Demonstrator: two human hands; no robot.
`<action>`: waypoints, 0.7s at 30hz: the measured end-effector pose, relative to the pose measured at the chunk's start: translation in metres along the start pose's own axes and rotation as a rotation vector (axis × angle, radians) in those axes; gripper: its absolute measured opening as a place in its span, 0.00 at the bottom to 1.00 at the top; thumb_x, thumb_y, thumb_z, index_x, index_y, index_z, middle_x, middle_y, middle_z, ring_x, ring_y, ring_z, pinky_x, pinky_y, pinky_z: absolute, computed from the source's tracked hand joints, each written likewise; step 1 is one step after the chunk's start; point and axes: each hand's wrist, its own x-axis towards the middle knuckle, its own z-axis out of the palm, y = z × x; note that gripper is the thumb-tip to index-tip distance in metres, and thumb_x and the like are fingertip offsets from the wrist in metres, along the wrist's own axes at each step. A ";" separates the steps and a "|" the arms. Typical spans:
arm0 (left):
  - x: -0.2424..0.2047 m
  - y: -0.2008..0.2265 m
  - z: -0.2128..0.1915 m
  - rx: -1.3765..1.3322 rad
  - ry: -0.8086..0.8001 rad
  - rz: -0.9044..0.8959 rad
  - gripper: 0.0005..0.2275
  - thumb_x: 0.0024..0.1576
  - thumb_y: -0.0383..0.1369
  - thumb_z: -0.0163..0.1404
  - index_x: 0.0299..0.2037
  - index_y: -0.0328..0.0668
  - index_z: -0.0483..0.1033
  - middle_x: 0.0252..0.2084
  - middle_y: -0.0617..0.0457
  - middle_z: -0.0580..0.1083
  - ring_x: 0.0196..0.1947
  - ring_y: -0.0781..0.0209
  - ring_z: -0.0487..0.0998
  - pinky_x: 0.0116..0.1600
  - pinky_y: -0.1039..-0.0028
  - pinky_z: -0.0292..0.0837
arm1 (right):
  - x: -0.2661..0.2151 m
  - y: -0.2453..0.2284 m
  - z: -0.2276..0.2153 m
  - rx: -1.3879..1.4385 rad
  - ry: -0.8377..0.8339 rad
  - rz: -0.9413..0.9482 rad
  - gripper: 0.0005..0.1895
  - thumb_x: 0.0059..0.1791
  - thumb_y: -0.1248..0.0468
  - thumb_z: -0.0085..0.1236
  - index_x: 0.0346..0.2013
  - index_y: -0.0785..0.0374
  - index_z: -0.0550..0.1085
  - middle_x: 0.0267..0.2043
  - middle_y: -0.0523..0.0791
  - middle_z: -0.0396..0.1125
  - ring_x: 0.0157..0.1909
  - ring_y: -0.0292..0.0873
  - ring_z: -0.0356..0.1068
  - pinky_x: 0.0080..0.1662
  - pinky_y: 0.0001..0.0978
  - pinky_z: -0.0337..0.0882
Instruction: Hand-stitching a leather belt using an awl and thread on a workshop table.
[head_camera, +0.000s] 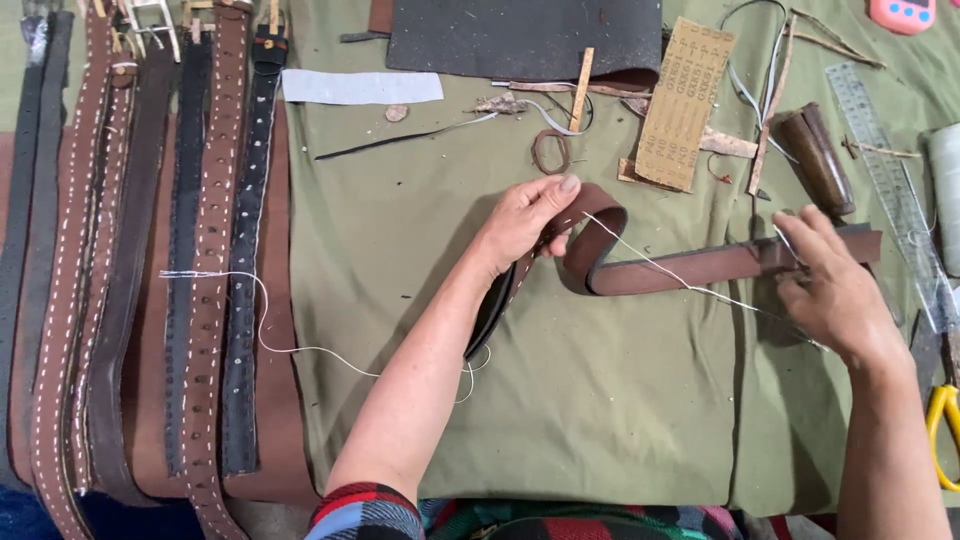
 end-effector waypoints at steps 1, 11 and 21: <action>0.002 -0.003 -0.002 -0.042 -0.039 0.007 0.17 0.59 0.51 0.47 0.35 0.46 0.76 0.14 0.52 0.70 0.14 0.70 0.69 0.22 0.80 0.63 | 0.007 -0.003 -0.001 0.045 -0.051 0.050 0.42 0.43 0.75 0.49 0.72 0.48 0.62 0.81 0.44 0.49 0.71 0.51 0.58 0.65 0.43 0.54; 0.008 -0.020 -0.008 -0.195 -0.153 0.089 0.12 0.62 0.43 0.51 0.36 0.43 0.78 0.26 0.57 0.72 0.26 0.63 0.80 0.34 0.83 0.68 | 0.017 0.057 0.031 -0.057 0.091 -0.201 0.32 0.46 0.72 0.51 0.66 0.59 0.75 0.45 0.49 0.63 0.44 0.50 0.70 0.57 0.37 0.65; -0.001 -0.015 -0.010 -0.014 -0.209 0.141 0.14 0.60 0.46 0.52 0.44 0.46 0.81 0.26 0.61 0.71 0.18 0.73 0.70 0.30 0.85 0.60 | -0.012 0.100 -0.025 -0.061 0.214 -0.241 0.18 0.51 0.73 0.57 0.55 0.62 0.80 0.51 0.50 0.74 0.51 0.49 0.73 0.58 0.37 0.69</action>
